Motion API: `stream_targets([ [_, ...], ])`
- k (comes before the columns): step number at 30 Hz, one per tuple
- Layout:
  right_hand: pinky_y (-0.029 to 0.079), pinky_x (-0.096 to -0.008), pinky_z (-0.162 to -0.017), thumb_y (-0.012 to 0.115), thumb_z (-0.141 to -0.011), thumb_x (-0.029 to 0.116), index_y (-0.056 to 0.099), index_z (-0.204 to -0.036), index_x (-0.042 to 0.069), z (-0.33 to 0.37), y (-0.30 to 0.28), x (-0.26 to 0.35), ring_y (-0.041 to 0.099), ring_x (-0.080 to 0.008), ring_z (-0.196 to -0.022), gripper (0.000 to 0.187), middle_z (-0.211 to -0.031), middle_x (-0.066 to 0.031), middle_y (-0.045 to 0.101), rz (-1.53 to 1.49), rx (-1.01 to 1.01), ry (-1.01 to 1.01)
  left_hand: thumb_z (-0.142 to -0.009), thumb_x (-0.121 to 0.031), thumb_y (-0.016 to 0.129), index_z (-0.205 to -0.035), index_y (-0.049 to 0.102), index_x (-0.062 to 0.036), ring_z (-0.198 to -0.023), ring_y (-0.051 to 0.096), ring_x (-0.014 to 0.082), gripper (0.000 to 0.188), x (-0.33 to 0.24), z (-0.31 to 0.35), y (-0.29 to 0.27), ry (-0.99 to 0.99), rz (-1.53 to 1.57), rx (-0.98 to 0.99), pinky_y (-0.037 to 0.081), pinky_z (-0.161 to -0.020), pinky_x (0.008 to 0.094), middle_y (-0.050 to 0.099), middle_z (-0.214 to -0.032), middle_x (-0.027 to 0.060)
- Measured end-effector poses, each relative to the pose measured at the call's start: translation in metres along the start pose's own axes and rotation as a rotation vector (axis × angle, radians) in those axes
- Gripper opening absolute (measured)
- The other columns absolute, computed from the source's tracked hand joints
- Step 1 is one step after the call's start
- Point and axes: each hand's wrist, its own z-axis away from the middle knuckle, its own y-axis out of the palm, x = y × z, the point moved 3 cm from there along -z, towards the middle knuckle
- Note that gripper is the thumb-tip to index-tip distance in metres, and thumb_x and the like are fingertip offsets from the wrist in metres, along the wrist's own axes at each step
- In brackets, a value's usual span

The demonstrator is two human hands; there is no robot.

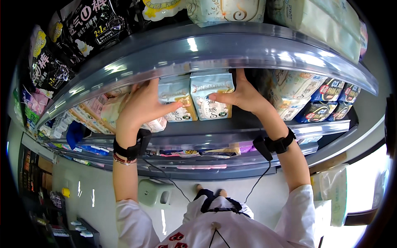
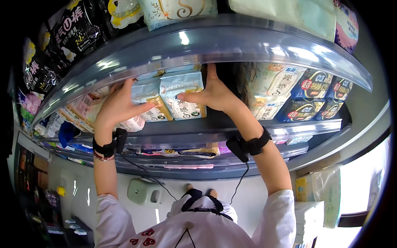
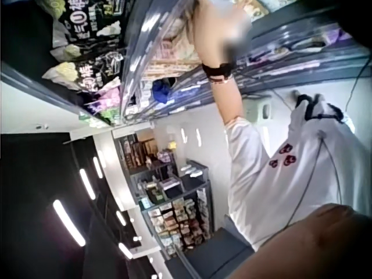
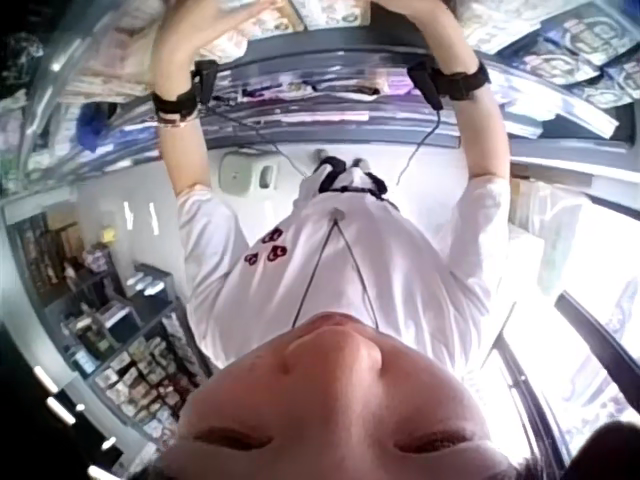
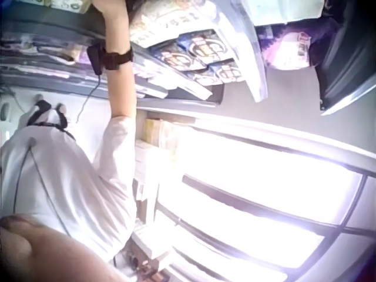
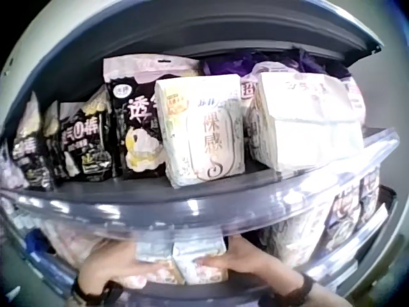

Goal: The recorder is picking up packages of sanitary pads from a pile on the floor and placing them neatly on the supermarket shelves.

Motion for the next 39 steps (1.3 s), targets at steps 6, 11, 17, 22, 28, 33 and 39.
stream_targets([
  [6, 0.027, -0.0355, -0.115, 0.088, -0.069, 0.036, -0.002, -0.151, -0.009, -0.001, -0.003, 0.004, 0.03, -0.0314, -0.142, 0.13, -0.151, -0.0267, 0.03, -0.017, -0.012, -0.033, -0.076, -0.047, 0.074, -0.138, 0.041, 0.0002, -0.132, 0.045, 0.0392, 0.084, -0.003, 0.003, 0.014, 0.129, 0.109, -0.172, 0.022, -0.116, 0.0461, 0.053, -0.132, 0.0292],
  [11, 0.034, -0.0344, -0.111, 0.088, -0.07, 0.03, -0.003, -0.151, -0.009, 0.004, 0.002, 0.008, 0.038, -0.0298, -0.137, 0.128, -0.147, -0.0261, 0.035, -0.124, 0.019, -0.032, -0.076, -0.046, 0.074, -0.137, 0.042, 0.0003, -0.133, 0.044, 0.0391, 0.083, -0.004, 0.003, 0.017, 0.138, 0.068, -0.181, 0.022, -0.116, 0.0463, 0.053, -0.133, 0.0278],
  [17, 0.04, -0.0334, -0.106, 0.088, -0.07, 0.026, 0.002, -0.151, -0.009, 0.012, -0.001, 0.008, 0.048, -0.0283, -0.128, 0.124, -0.14, -0.0254, 0.043, -0.058, -0.064, -0.03, -0.077, -0.045, 0.074, -0.137, 0.045, 0.0009, -0.133, 0.043, 0.0395, 0.081, -0.014, 0.001, 0.016, 0.2, 0.093, -0.207, 0.026, -0.114, 0.0467, 0.052, -0.136, 0.0269],
  [22, 0.042, -0.034, -0.104, 0.088, -0.07, 0.025, 0.005, -0.151, -0.009, 0.016, -0.005, 0.004, 0.051, -0.0276, -0.124, 0.121, -0.135, -0.0248, 0.047, -0.079, -0.099, -0.023, -0.077, -0.045, 0.075, -0.136, 0.046, 0.0015, -0.129, 0.048, 0.0412, 0.081, -0.019, -0.002, 0.019, 0.191, 0.153, -0.204, 0.035, -0.109, 0.0446, 0.054, -0.133, 0.0281],
  [28, 0.042, -0.0355, -0.105, 0.088, -0.07, 0.023, 0.003, -0.15, -0.011, 0.025, -0.005, 0.01, 0.049, -0.0292, -0.126, 0.121, -0.137, -0.0259, 0.045, -0.107, -0.08, -0.005, -0.077, -0.044, 0.075, -0.135, 0.046, 0.0027, -0.122, 0.054, 0.0424, 0.08, -0.019, -0.003, 0.02, 0.218, 0.279, -0.169, 0.044, -0.101, 0.0424, 0.056, -0.129, 0.0294],
  [33, 0.043, -0.0342, -0.104, 0.087, -0.072, 0.023, 0.005, -0.15, -0.011, 0.026, -0.008, 0.006, 0.05, -0.0281, -0.125, 0.118, -0.134, -0.0247, 0.048, -0.134, -0.112, 0.013, -0.078, -0.047, 0.075, -0.134, 0.047, 0.0043, -0.12, 0.056, 0.0389, 0.081, -0.024, 0.0, 0.022, 0.191, 0.186, -0.246, 0.044, -0.101, 0.0407, 0.058, -0.126, 0.0294],
  [39, 0.041, -0.0351, -0.105, 0.085, -0.074, 0.023, 0.006, -0.151, -0.009, 0.022, -0.011, 0.004, 0.051, -0.0285, -0.125, 0.115, -0.134, -0.0242, 0.049, -0.16, -0.166, 0.051, -0.087, -0.069, 0.055, -0.137, 0.037, 0.0134, -0.124, 0.055, 0.0404, 0.098, 0.012, -0.016, 0.022, -0.06, 0.66, -0.071, 0.042, -0.102, 0.0457, 0.05, -0.123, 0.0452],
])
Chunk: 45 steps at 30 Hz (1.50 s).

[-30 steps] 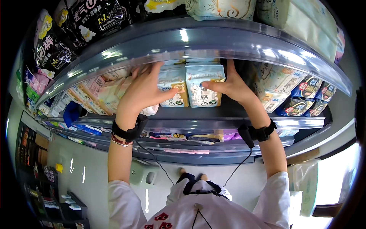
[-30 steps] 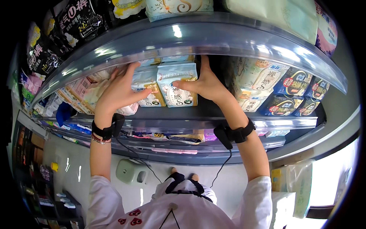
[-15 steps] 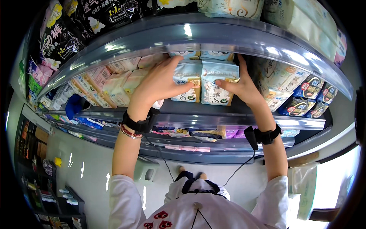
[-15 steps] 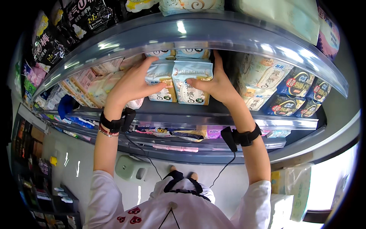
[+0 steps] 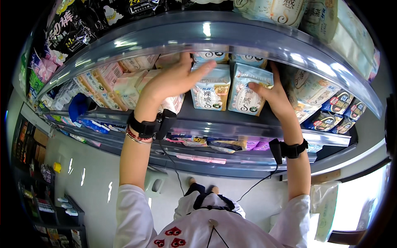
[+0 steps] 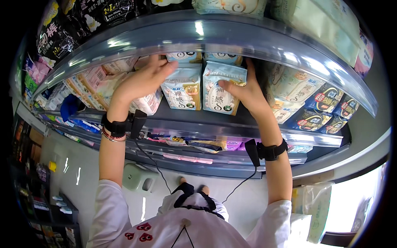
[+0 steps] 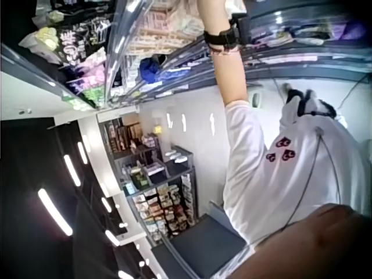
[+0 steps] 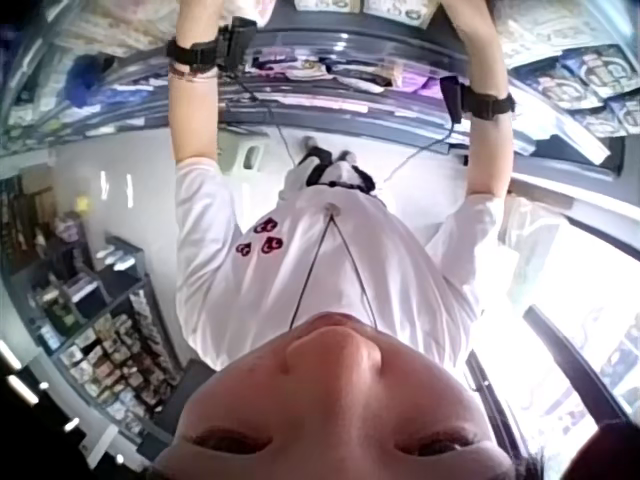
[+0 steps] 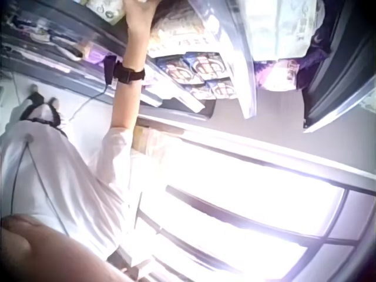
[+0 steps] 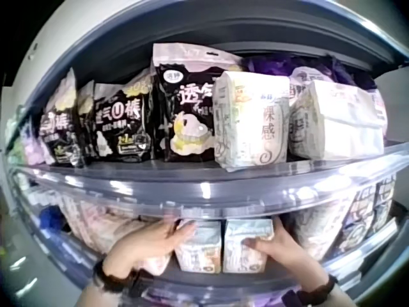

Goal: The recorder is picking up packages of sanitary pads from a pile on the floor and placing them neatly on the supermarket shelves.

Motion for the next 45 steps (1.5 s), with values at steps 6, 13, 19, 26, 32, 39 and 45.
stream_targets([
  [6, 0.04, -0.035, -0.105, 0.08, -0.078, 0.019, 0.01, -0.153, -0.003, -0.006, 0.01, -0.007, 0.053, -0.0241, -0.122, 0.105, -0.132, -0.0179, 0.053, -0.09, -0.017, 0.027, -0.103, -0.046, 0.041, -0.141, 0.042, -0.0028, -0.128, 0.045, 0.0249, 0.057, 0.035, -0.042, -0.001, -0.232, 0.736, -0.107, 0.039, -0.101, 0.0401, 0.045, -0.144, 0.0116],
  [13, 0.039, -0.0352, -0.107, 0.078, -0.079, 0.017, 0.006, -0.154, -0.002, -0.006, 0.003, -0.013, 0.051, -0.024, -0.124, 0.106, -0.133, -0.0173, 0.051, -0.137, 0.005, 0.051, -0.103, -0.038, 0.042, -0.128, 0.053, -0.0095, -0.111, 0.053, 0.0201, 0.04, 0.055, -0.074, 0.016, -0.207, 0.757, -0.269, 0.039, -0.1, 0.0385, 0.057, -0.127, 0.0064],
  [19, 0.037, -0.0357, -0.108, 0.078, -0.079, 0.02, 0.005, -0.153, -0.003, -0.006, 0.007, -0.009, 0.049, -0.0247, -0.126, 0.107, -0.135, -0.0177, 0.05, -0.126, 0.01, 0.048, -0.096, -0.027, 0.051, -0.123, 0.059, -0.0026, -0.106, 0.062, 0.0292, 0.037, 0.064, -0.1, -0.006, 0.029, -0.588, 0.016, 0.047, -0.096, 0.0449, 0.065, -0.117, 0.0159],
  [26, 0.038, -0.0358, -0.108, 0.078, -0.079, 0.024, 0.006, -0.153, -0.004, -0.003, 0.0, -0.008, 0.05, -0.025, -0.126, 0.108, -0.136, -0.0184, 0.05, -0.072, 0.007, 0.034, -0.095, -0.029, 0.049, -0.125, 0.058, -0.002, -0.111, 0.06, 0.035, 0.041, 0.038, -0.104, -0.007, 0.063, -0.999, -0.095, 0.046, -0.099, 0.0435, 0.062, -0.125, 0.0191],
  [32, 0.041, -0.0347, -0.104, 0.077, -0.079, 0.018, 0.01, -0.152, -0.005, -0.004, 0.003, -0.008, 0.053, -0.024, -0.121, 0.102, -0.13, -0.0177, 0.054, -0.123, 0.003, 0.029, -0.084, -0.043, 0.067, -0.128, 0.061, -0.0121, -0.127, 0.05, 0.0341, 0.054, 0.094, -0.114, -0.024, 0.205, -0.626, -0.218, 0.038, -0.109, 0.0432, 0.055, -0.136, 0.0167],
  [39, 0.046, -0.034, -0.099, 0.076, -0.078, 0.013, 0.024, -0.148, -0.006, -0.01, 0.006, -0.005, 0.058, -0.0233, -0.114, 0.09, -0.124, -0.0172, 0.058, -0.193, -0.007, 0.028, -0.086, -0.047, 0.067, -0.133, 0.06, -0.0235, -0.139, 0.039, 0.0311, 0.053, 0.11, -0.102, -0.021, 0.341, -0.968, -0.283, 0.029, -0.116, 0.0453, 0.043, -0.15, 0.0114],
  [45, 0.045, -0.034, -0.099, 0.074, -0.079, 0.018, 0.024, -0.149, -0.004, -0.005, 0.005, -0.011, 0.057, -0.0229, -0.114, 0.088, -0.123, -0.0155, 0.058, -0.115, -0.102, 0.013, -0.084, -0.046, 0.069, -0.133, 0.056, -0.0081, -0.129, 0.047, 0.0319, 0.063, 0.072, -0.087, -0.018, 0.456, -0.797, -0.174, 0.034, -0.112, 0.0436, 0.053, -0.139, 0.0139],
])
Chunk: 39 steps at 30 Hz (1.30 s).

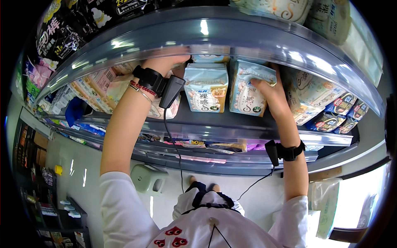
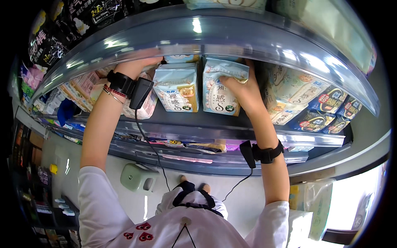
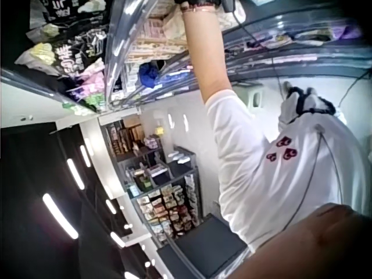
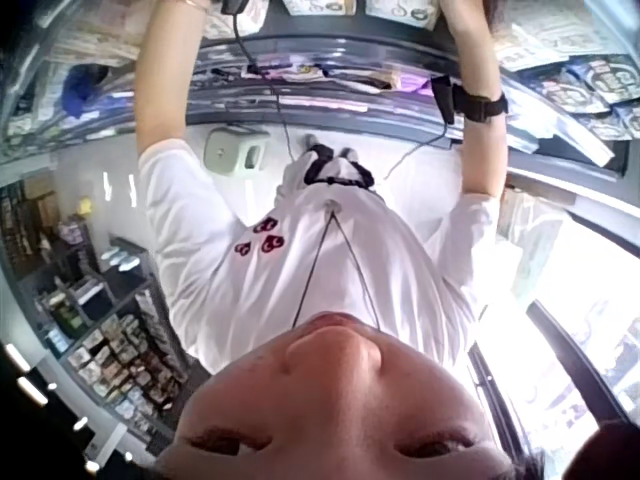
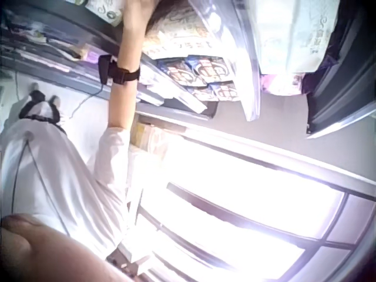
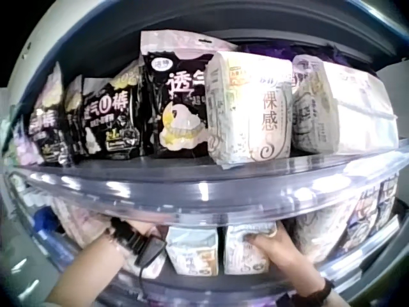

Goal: The recorder is picking up packages of sanitary pads from a pile on the floor and placing them neatly on the supermarket shelves.

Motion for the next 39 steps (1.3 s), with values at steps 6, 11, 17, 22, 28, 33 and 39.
stream_targets([
  [6, 0.046, -0.0337, -0.098, 0.076, -0.083, 0.023, 0.021, -0.149, -0.004, 0.008, 0.002, -0.007, 0.057, -0.0222, -0.113, 0.09, -0.121, -0.0148, 0.058, 0.012, -0.007, -0.039, -0.094, -0.036, 0.056, -0.134, 0.052, -0.0059, -0.126, 0.049, 0.0302, 0.05, -0.017, -0.021, -0.028, -0.282, -0.213, 0.467, 0.038, -0.107, 0.0427, 0.053, -0.138, 0.0135],
  [11, 0.047, -0.0299, -0.095, 0.071, -0.091, 0.027, 0.031, -0.142, -0.001, 0.035, -0.006, -0.001, 0.057, -0.0165, -0.111, 0.071, -0.123, -0.0113, 0.057, 0.068, 0.082, 0.085, -0.097, -0.03, 0.054, -0.144, 0.038, -0.0048, -0.135, 0.039, 0.0277, 0.055, -0.078, 0.05, -0.065, -0.454, 1.546, -0.15, 0.035, -0.111, 0.0408, 0.044, -0.145, 0.0171],
  [17, 0.047, -0.0292, -0.094, 0.067, -0.095, 0.026, 0.029, -0.144, 0.001, 0.04, 0.003, -0.008, 0.056, -0.0146, -0.111, 0.067, -0.124, -0.0094, 0.057, -0.067, 0.101, 0.109, -0.083, -0.02, 0.072, -0.144, 0.034, -0.0043, -0.137, 0.023, 0.0584, 0.074, -0.159, 0.095, -0.068, -0.132, 0.312, -0.018, 0.026, -0.112, 0.0609, 0.02, -0.151, 0.0291],
  [22, 0.044, -0.0308, -0.097, 0.068, -0.094, 0.028, 0.025, -0.147, 0.001, 0.029, 0.024, -0.015, 0.054, -0.0165, -0.114, 0.073, -0.127, -0.011, 0.055, -0.075, 0.027, 0.042, -0.085, -0.011, 0.069, -0.145, 0.034, -0.0087, -0.139, 0.031, 0.0485, 0.069, -0.148, 0.084, -0.043, -0.165, 0.53, -0.091, 0.035, -0.111, 0.0499, 0.018, -0.155, 0.0253],
  [28, 0.044, -0.0312, -0.098, 0.067, -0.094, 0.032, 0.023, -0.148, 0.0, 0.028, 0.02, -0.027, 0.053, -0.0174, -0.114, 0.076, -0.129, -0.0119, 0.053, -0.027, -0.001, 0.008, -0.087, -0.005, 0.063, -0.137, 0.046, -0.0051, -0.131, 0.044, 0.043, 0.053, -0.141, 0.091, -0.072, -0.19, 0.566, -0.269, 0.043, -0.103, 0.0445, 0.032, -0.152, 0.0215],
  [33, 0.044, -0.0307, -0.097, 0.067, -0.095, 0.032, 0.024, -0.147, 0.0, 0.03, 0.023, -0.024, 0.053, -0.0166, -0.113, 0.074, -0.127, -0.0114, 0.054, 0.007, -0.018, 0.003, -0.086, -0.002, 0.055, -0.102, 0.068, -0.0048, -0.076, 0.068, 0.0317, 0.021, -0.095, 0.069, -0.103, -0.247, 0.277, -0.401, 0.054, -0.07, 0.0378, 0.07, -0.085, 0.0159],
  [39, 0.045, -0.0298, -0.095, 0.067, -0.095, 0.033, 0.028, -0.142, -0.001, 0.032, 0.025, -0.02, 0.055, -0.0156, -0.109, 0.07, -0.123, -0.011, 0.056, 0.005, -0.021, 0.009, -0.083, -0.006, 0.054, -0.123, 0.06, -0.0093, -0.11, 0.059, 0.0386, 0.041, -0.072, 0.049, -0.055, -0.089, 0.123, 0.028, 0.046, -0.094, 0.0487, 0.063, -0.119, 0.0218],
])
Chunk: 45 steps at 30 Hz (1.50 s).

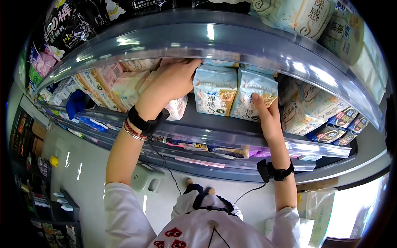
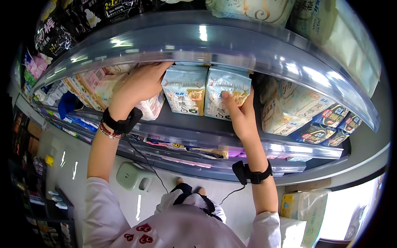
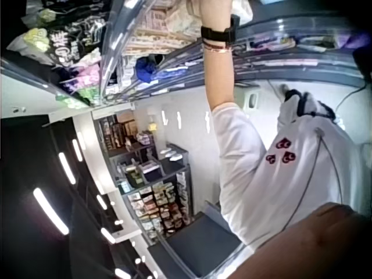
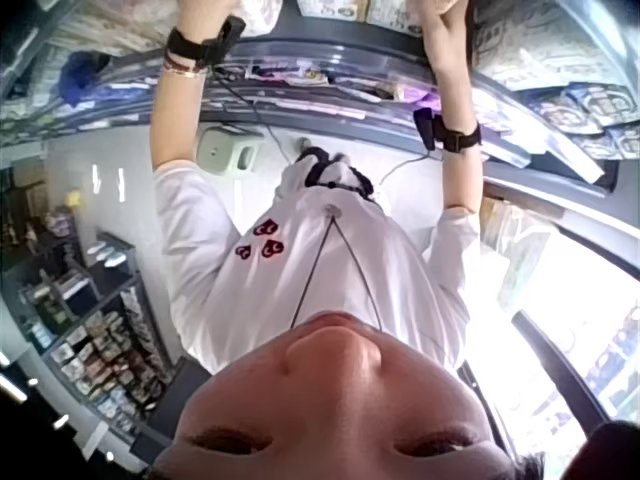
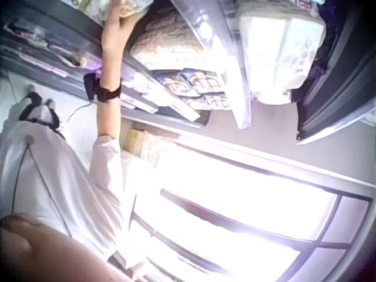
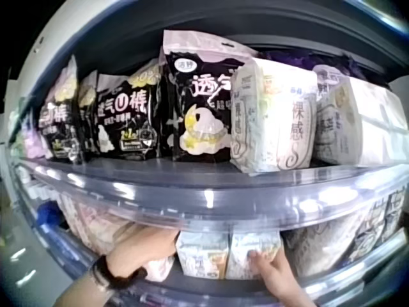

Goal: The recorder is picking up packages of sanitary pads from a pile on the floor and placing them neatly on the supermarket shelves.

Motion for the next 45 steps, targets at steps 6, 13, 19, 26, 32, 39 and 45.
stream_targets([
  [6, 0.046, -0.0302, -0.094, 0.066, -0.095, 0.033, 0.031, -0.142, -0.002, -0.001, -0.006, -0.003, 0.056, -0.016, -0.108, 0.068, -0.123, -0.0115, 0.057, 0.039, -0.019, -0.035, -0.087, -0.012, 0.052, -0.114, 0.062, -0.0076, -0.104, 0.061, 0.0388, 0.029, -0.003, -0.001, -0.007, -0.125, -0.057, 0.192, 0.048, -0.09, 0.0479, 0.066, -0.112, 0.0168],
  [13, 0.048, -0.0301, -0.092, 0.068, -0.093, 0.027, 0.032, -0.142, -0.003, 0.0, -0.002, 0.007, 0.058, -0.016, -0.106, 0.068, -0.12, -0.0121, 0.059, -0.014, -0.012, -0.048, -0.096, -0.024, 0.051, -0.108, 0.064, -0.0055, -0.089, 0.064, 0.0399, 0.026, 0.0, 0.0, -0.01, -0.176, -0.023, -0.067, 0.05, -0.078, 0.047, 0.068, -0.098, 0.0183],
  [19, 0.049, -0.0305, -0.091, 0.071, -0.09, 0.024, 0.03, -0.144, -0.005, 0.001, -0.005, 0.008, 0.06, -0.0168, -0.104, 0.074, -0.118, -0.0133, 0.06, 0.048, -0.057, -0.04, -0.089, -0.009, 0.058, -0.118, 0.06, 0.001, -0.115, 0.056, 0.0367, 0.031, -0.073, 0.044, -0.03, -0.012, 0.293, -0.554, 0.044, -0.098, 0.0423, 0.057, -0.125, 0.0201],
  [26, 0.044, -0.0335, -0.098, 0.069, -0.092, 0.036, 0.024, -0.15, -0.002, 0.002, -0.006, 0.005, 0.054, -0.0192, -0.113, 0.082, -0.127, -0.0145, 0.055, 0.029, -0.083, -0.076, -0.093, -0.016, 0.062, -0.149, 0.016, 0.0066, -0.141, 0.026, 0.0453, 0.076, -0.097, 0.084, 0.032, -0.252, 0.623, -0.357, 0.023, -0.115, 0.0513, 0.018, -0.153, 0.0331],
  [32, 0.046, -0.0321, -0.094, 0.068, -0.093, 0.034, 0.024, -0.149, -0.004, 0.0, -0.006, 0.007, 0.056, -0.018, -0.109, 0.081, -0.124, -0.0145, 0.057, 0.03, -0.068, -0.115, -0.095, -0.019, 0.061, -0.149, 0.013, 0.011, -0.135, 0.04, 0.0384, 0.079, -0.096, 0.087, 0.056, -0.302, 0.763, -0.284, 0.038, -0.107, 0.045, 0.029, -0.15, 0.032],
  [39, 0.045, -0.0319, -0.097, 0.062, -0.096, 0.038, 0.02, -0.149, -0.01, 0.005, -0.008, 0.011, 0.056, -0.0197, -0.111, 0.083, -0.127, -0.0188, 0.055, 0.062, -0.171, -0.18, -0.095, -0.018, 0.06, -0.15, 0.015, 0.0101, -0.138, 0.036, 0.044, 0.076, -0.103, 0.093, 0.052, -0.275, 0.586, -0.375, 0.032, -0.111, 0.0477, 0.027, -0.152, 0.0319],
  [45, 0.036, -0.0393, -0.107, 0.057, -0.097, 0.037, 0.031, -0.143, -0.013, 0.008, -0.012, -0.002, 0.05, -0.0364, -0.127, 0.073, -0.134, -0.0327, 0.049, 0.244, -0.267, -0.291, -0.09, -0.014, 0.063, -0.125, 0.057, -0.0025, -0.126, 0.048, 0.035, 0.037, -0.167, 0.097, -0.025, 0.213, 0.88, -0.518, 0.032, -0.11, 0.0461, 0.054, -0.131, 0.0234],
])
